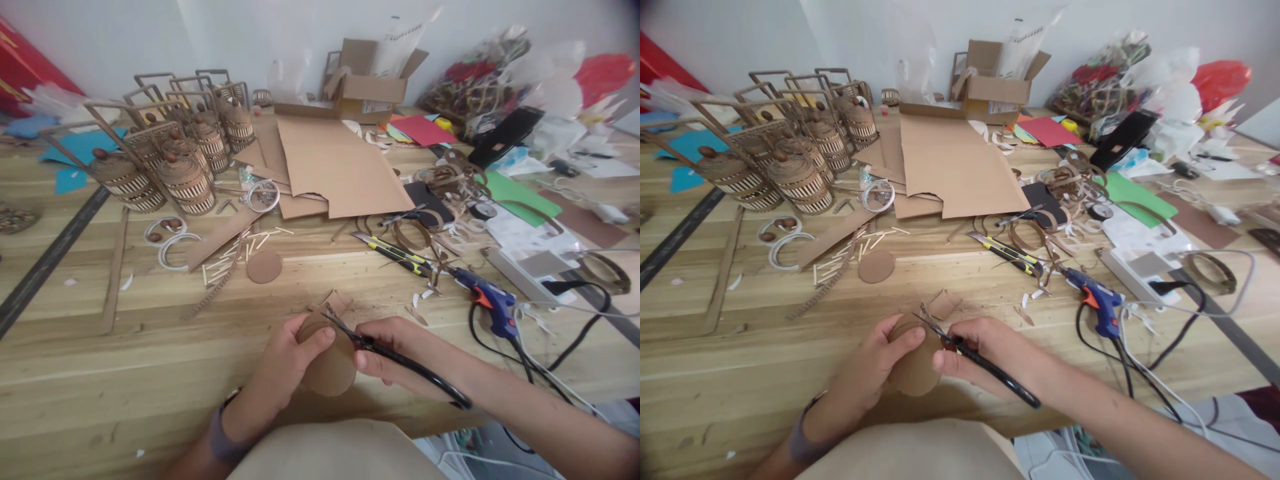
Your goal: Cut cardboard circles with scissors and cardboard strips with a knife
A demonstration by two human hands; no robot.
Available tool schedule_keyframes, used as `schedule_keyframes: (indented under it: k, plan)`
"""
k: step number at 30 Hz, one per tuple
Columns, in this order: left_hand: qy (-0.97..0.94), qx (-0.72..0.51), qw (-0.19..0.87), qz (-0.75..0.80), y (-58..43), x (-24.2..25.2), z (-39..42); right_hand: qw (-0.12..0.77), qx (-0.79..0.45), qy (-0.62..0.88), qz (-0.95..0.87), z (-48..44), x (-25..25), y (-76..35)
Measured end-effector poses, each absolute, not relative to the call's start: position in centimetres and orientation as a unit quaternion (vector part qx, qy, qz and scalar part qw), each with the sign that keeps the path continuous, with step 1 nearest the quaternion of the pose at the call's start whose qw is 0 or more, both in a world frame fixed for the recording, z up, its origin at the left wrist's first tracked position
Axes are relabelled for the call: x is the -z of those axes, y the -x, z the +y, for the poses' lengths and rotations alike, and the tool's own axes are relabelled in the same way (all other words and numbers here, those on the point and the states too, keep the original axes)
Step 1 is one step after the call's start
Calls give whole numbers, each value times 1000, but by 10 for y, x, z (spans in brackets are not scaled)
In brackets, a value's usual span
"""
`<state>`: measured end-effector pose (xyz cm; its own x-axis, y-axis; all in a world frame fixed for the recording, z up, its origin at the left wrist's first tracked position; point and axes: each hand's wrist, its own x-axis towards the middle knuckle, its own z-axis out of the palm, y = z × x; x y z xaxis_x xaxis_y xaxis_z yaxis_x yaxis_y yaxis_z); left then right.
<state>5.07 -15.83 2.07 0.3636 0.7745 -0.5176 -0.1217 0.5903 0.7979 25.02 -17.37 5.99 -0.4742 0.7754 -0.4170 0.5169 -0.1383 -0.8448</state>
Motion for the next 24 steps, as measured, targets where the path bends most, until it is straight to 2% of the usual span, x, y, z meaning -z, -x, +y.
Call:
schedule_keyframes:
  k: [24]
  plan:
    - [-380,-275,749,468,-48,-16,-159,151,-592,474,-634,-178,-52,-254]
